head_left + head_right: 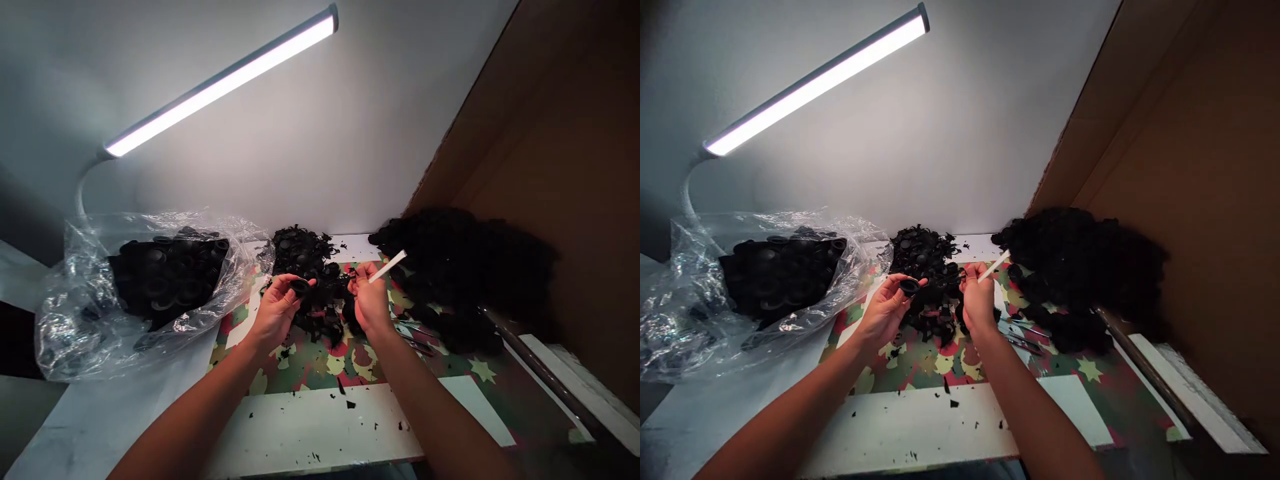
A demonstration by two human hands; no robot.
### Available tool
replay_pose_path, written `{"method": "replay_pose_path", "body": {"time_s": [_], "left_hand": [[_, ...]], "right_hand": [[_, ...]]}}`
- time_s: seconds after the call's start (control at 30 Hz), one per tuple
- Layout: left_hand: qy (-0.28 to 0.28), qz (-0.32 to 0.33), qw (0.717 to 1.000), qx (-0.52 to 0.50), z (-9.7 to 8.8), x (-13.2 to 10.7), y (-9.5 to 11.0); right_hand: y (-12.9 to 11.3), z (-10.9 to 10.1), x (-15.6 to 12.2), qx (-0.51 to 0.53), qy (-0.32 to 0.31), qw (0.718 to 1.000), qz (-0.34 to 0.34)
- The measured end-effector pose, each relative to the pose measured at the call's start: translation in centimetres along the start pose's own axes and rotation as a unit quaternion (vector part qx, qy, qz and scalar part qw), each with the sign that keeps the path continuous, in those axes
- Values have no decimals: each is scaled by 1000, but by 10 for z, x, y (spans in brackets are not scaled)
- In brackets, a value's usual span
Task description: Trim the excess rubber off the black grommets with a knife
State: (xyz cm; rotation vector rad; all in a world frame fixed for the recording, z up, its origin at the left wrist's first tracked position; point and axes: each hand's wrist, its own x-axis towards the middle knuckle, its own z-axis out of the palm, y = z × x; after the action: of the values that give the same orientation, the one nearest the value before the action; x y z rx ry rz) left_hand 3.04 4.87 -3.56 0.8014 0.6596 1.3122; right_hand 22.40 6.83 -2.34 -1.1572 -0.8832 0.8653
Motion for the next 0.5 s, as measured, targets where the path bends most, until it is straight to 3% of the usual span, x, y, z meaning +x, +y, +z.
{"method": "replay_pose_path", "body": {"time_s": [0.1, 0.23, 0.33, 0.43, 0.5], "left_hand": [[19, -7, 999, -25, -4, 3, 1], [36, -20, 999, -26, -3, 5, 2], [58, -16, 998, -5, -2, 6, 0], [88, 14, 995, 34, -3, 7, -2], [99, 29, 993, 54, -5, 8, -4]], "right_hand": [[-7, -11, 8, -14, 17, 1000, -20], [-18, -18, 9, -77, -38, 996, -31], [-23, -9, -6, -154, -83, 982, -74], [-23, 7, -27, -236, -145, 947, -162], [-19, 17, -39, -266, -200, 925, -181]]}}
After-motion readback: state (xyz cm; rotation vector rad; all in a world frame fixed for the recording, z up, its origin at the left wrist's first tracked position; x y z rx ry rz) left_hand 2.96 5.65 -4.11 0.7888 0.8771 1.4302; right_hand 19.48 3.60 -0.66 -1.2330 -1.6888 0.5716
